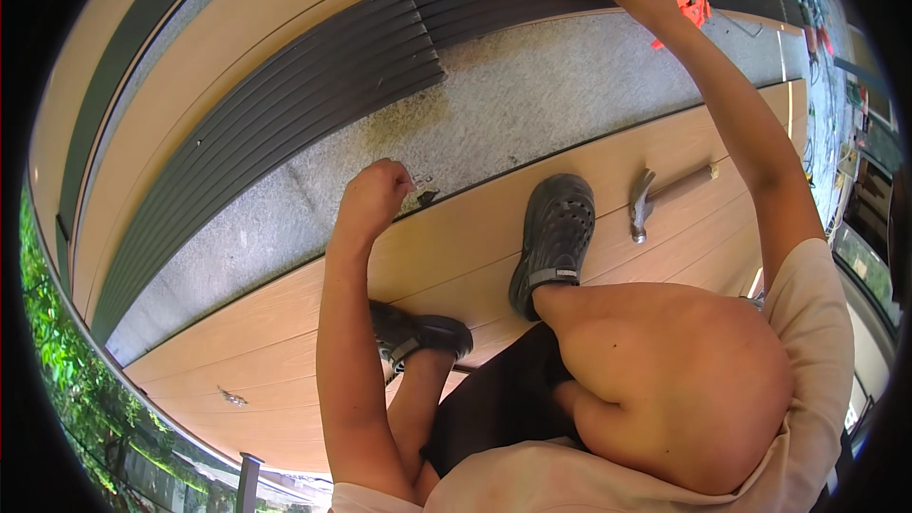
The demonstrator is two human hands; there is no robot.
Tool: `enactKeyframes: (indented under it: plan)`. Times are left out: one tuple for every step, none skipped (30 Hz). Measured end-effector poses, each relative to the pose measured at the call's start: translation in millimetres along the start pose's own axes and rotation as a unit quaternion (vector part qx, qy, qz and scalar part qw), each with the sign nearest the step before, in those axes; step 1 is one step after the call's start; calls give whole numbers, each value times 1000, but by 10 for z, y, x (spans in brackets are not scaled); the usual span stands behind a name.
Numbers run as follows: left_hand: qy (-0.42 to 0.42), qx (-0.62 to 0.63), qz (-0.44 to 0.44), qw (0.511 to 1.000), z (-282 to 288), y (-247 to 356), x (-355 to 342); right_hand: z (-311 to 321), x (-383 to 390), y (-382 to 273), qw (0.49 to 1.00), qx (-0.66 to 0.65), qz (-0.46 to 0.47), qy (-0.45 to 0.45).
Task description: The person picks up metal clips from the floor and places them between deck boards. They align a new board, apply sealant along the edge using a caulk gun, and use a hammer to strike the board into place.
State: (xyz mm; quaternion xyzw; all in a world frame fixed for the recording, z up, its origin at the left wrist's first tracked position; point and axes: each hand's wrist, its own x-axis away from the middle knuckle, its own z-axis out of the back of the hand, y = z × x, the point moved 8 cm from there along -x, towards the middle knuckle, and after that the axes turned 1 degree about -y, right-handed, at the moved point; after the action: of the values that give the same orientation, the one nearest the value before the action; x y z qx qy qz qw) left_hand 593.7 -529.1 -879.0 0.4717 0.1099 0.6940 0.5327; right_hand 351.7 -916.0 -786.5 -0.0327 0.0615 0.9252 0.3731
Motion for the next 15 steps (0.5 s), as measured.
enactKeyframes:
  plan:
    - [-13,-14,7,1000,-22,-61,24,12,-7,-27,1000,-13,0,6]
    - [-12,-15,10,1000,-48,-99,52,8,-12,-57,1000,-16,1,6]
    - [-13,-16,4,1000,-80,-120,78,-4,-13,-65,1000,-19,-10,-1]
    - [-14,-17,-4,1000,-104,-116,95,-20,-2,-46,1000,-20,-22,-8]
    - [-15,-17,-2,1000,-134,-121,100,-22,4,-39,1000,-21,-21,-9]
    - [-11,-17,0,1000,-171,-120,91,-19,5,-23,1000,-16,-23,-8]
    - [-7,-17,2,1000,-207,-136,85,-17,3,-19,1000,-12,-25,-8]
    - [-7,-17,3,1000,-249,-157,84,-20,1,-21,1000,-13,-24,-9]
    - [-3,-27,-4,1000,-285,-160,81,-20,-3,-24,1000,-12,-22,-7]
    - [1,-38,-11,999,-311,-159,81,-20,3,-20,1000,-12,-22,-7]
    - [0,-37,-11,999,-335,-178,84,-25,4,-17,1000,-12,-21,-8]
    - [4,-37,-12,999,-349,-193,89,-34,4,-11,1000,-15,-23,-13]
    - [9,-38,-13,999,-353,-198,86,-43,3,1,999,-18,-25,-17]
    - [8,-37,-13,999,-365,-205,83,-38,7,15,999,-18,-24,-18]
    - [13,-35,-14,999,-371,-210,79,-42,11,34,999,-35,-24,-26]
